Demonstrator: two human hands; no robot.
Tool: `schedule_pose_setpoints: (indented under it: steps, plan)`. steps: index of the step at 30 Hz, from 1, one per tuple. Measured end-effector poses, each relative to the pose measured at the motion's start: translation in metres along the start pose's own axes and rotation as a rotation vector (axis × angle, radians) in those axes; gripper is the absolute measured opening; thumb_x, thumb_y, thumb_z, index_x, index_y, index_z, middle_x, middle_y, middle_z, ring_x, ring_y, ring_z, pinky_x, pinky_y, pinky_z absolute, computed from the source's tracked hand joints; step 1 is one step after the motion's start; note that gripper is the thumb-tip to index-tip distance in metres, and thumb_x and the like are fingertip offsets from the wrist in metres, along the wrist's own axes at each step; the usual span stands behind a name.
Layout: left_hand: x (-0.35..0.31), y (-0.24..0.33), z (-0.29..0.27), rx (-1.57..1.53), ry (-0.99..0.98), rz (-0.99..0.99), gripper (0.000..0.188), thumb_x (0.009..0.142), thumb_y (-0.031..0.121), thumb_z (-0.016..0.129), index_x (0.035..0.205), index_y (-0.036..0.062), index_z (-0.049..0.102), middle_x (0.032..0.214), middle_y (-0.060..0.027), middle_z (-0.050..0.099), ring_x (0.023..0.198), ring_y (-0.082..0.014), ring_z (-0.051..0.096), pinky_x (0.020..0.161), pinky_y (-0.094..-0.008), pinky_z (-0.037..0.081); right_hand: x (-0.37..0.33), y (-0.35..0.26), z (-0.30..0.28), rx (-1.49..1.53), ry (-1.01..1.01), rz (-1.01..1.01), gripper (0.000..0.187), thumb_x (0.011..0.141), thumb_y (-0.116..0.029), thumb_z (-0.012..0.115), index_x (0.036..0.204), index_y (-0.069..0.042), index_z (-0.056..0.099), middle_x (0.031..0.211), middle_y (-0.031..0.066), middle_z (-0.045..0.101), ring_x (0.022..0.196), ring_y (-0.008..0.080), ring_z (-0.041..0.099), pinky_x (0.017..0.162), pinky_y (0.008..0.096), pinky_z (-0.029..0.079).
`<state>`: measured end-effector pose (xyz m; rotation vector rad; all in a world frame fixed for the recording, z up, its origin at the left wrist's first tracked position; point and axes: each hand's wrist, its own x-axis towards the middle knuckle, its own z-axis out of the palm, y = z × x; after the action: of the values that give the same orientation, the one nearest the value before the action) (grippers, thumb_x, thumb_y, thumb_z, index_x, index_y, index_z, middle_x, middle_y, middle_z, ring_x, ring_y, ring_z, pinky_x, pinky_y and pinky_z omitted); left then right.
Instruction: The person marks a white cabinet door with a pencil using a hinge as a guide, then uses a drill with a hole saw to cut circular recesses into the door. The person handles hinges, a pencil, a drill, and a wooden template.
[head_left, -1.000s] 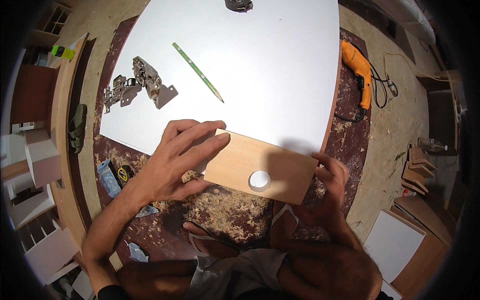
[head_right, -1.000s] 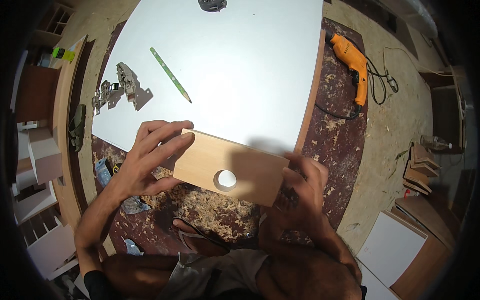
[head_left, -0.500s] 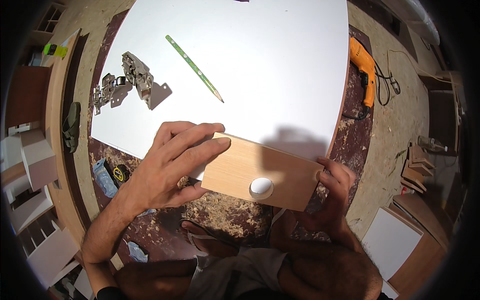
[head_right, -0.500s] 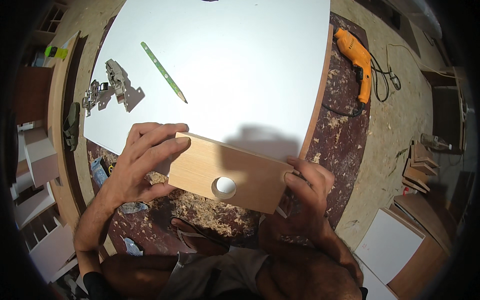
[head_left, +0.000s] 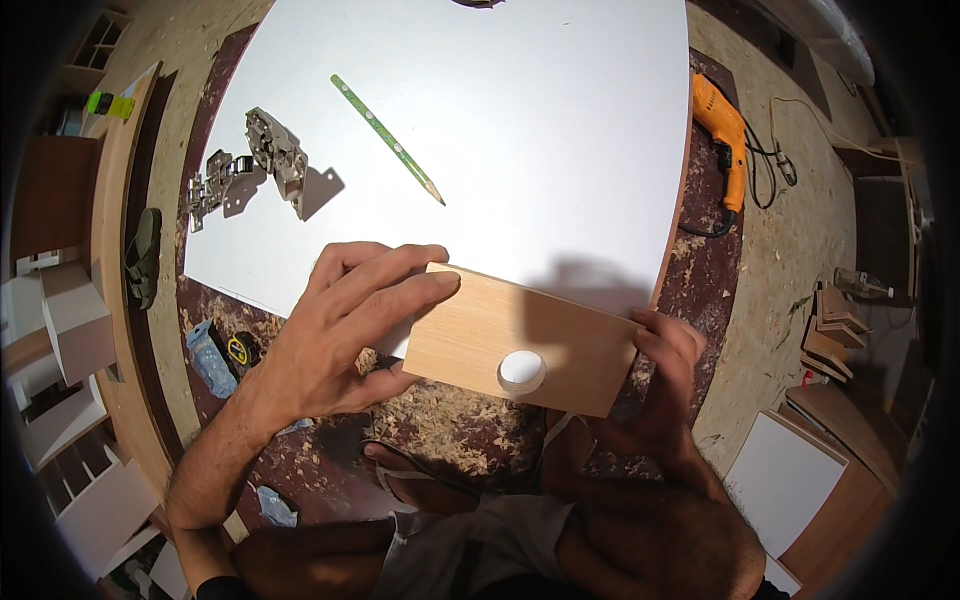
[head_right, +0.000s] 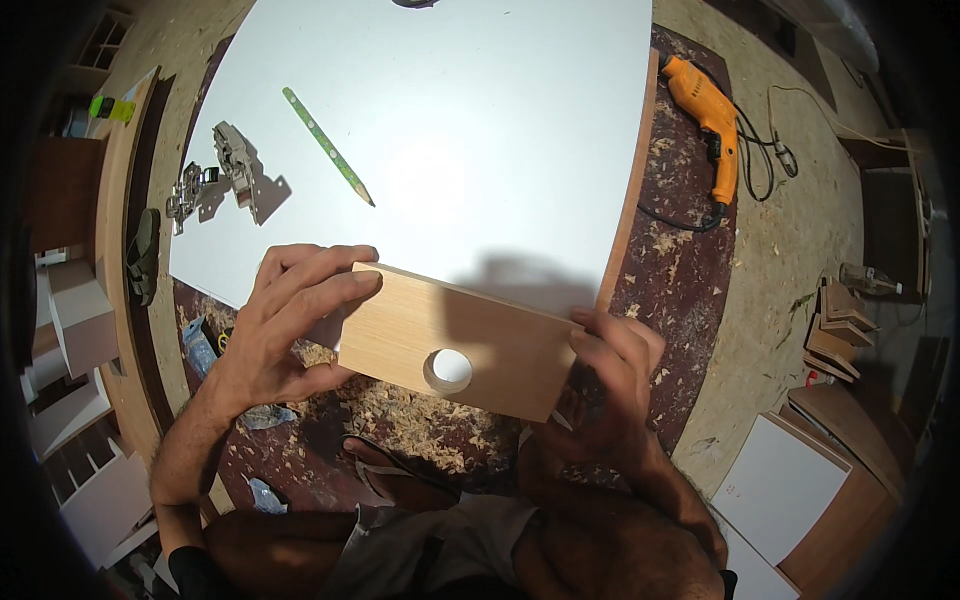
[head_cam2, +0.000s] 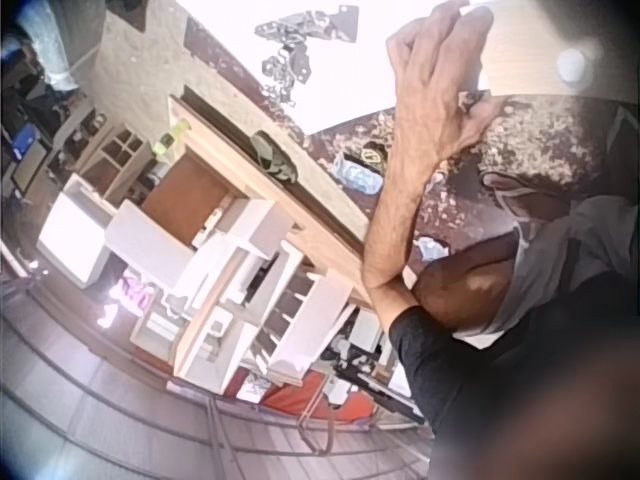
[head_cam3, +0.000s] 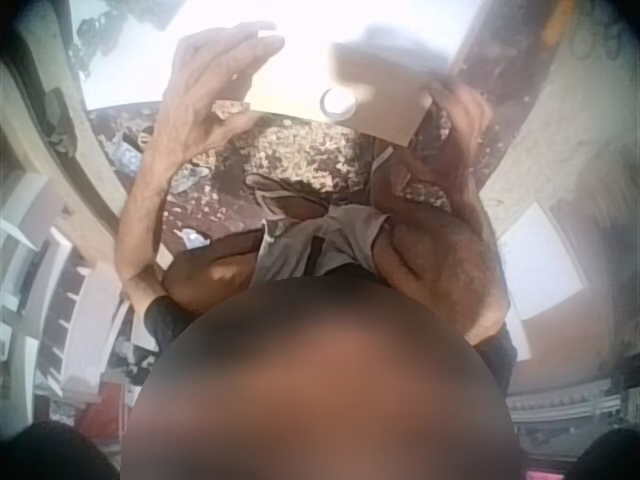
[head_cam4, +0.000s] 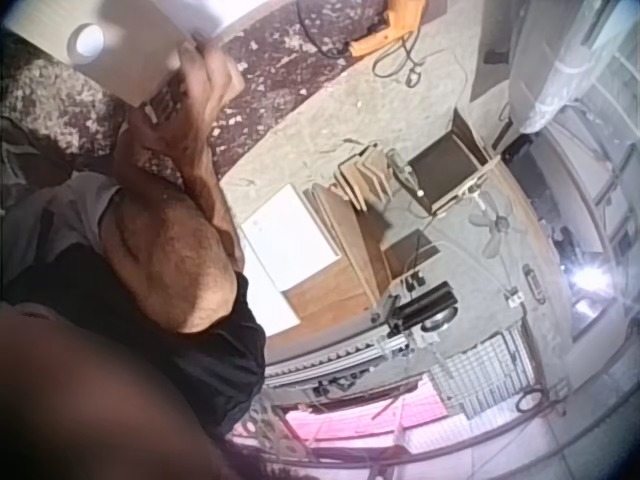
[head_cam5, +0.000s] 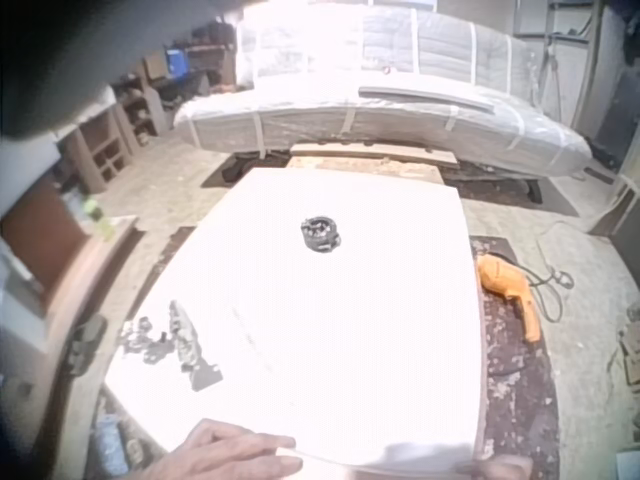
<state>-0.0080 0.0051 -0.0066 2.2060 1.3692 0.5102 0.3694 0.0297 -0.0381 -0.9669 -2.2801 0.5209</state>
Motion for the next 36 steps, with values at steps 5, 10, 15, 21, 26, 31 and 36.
schedule_pose_setpoints:
  steps: [5,10,15,21,26,31,36]
  plan:
    - [0.000,0.001,-0.002,-0.012,-0.014,-0.006,0.083,0.081,0.035,0.091,0.156,0.0177,0.063,0.160,-0.0089,0.062,0.131,-0.0319,0.057,0.113,-0.0474,0.051,-0.001,0.003,-0.002,0.017,-0.009,-0.009,0.092,0.069,-0.024,0.099,0.146,-0.001,0.056,0.137,0.0247,0.066,0.120,0.0380,0.061,0.102,0.0525,0.045]
    - [0.001,0.004,-0.004,-0.034,-0.029,-0.011,0.085,0.080,0.027,0.091,0.159,0.0181,0.060,0.163,-0.0099,0.058,0.133,-0.0339,0.056,0.116,-0.0481,0.049,-0.002,0.004,0.000,0.034,0.003,-0.001,0.091,0.069,-0.025,0.098,0.147,-0.001,0.056,0.138,0.0244,0.066,0.121,0.0380,0.061,0.103,0.0522,0.044]
    - [0.001,0.005,-0.005,-0.033,-0.011,0.017,0.083,0.081,0.027,0.090,0.159,0.0167,0.061,0.161,-0.0116,0.060,0.133,-0.0347,0.056,0.116,-0.0492,0.048,-0.002,0.001,-0.001,0.017,-0.009,0.004,0.089,0.073,-0.026,0.098,0.146,0.000,0.056,0.140,0.0261,0.066,0.121,0.0387,0.062,0.105,0.0520,0.043]
    - [0.000,-0.006,0.001,0.083,0.041,0.089,0.080,0.091,0.059,0.079,0.156,0.0149,0.065,0.159,-0.0118,0.063,0.131,-0.0349,0.058,0.114,-0.0504,0.049,-0.005,0.003,0.004,-0.058,0.023,-0.034,0.086,0.078,-0.031,0.097,0.145,0.003,0.055,0.142,0.0274,0.066,0.122,0.0413,0.064,0.110,0.0541,0.042]
    - [-0.006,-0.011,0.009,0.092,0.073,0.128,0.077,0.098,0.063,0.071,0.159,0.0175,0.061,0.157,-0.0155,0.061,0.137,-0.0389,0.055,0.119,-0.0559,0.050,-0.013,0.011,0.009,-0.027,0.023,-0.024,0.092,0.080,-0.034,0.098,0.152,-0.003,0.051,0.149,0.0260,0.062,0.135,0.0388,0.057,0.115,0.0543,0.040]
    - [-0.007,-0.015,0.014,0.069,0.128,0.126,0.084,0.091,0.074,0.075,0.157,0.0227,0.065,0.158,-0.0086,0.064,0.137,-0.0354,0.059,0.119,-0.0544,0.051,-0.018,0.016,0.012,0.121,0.014,-0.006,0.096,0.080,-0.033,0.094,0.160,-0.006,0.048,0.157,0.0239,0.056,0.144,0.0369,0.050,0.121,0.0505,0.037]
    - [-0.007,-0.013,0.015,0.065,0.156,0.134,0.086,0.085,0.068,0.082,0.156,0.0226,0.065,0.158,-0.0068,0.064,0.138,-0.0347,0.058,0.119,-0.0539,0.051,-0.018,0.017,0.015,0.125,0.040,-0.023,0.093,0.080,-0.032,0.092,0.159,-0.005,0.050,0.156,0.0234,0.057,0.143,0.0364,0.050,0.121,0.0504,0.037]
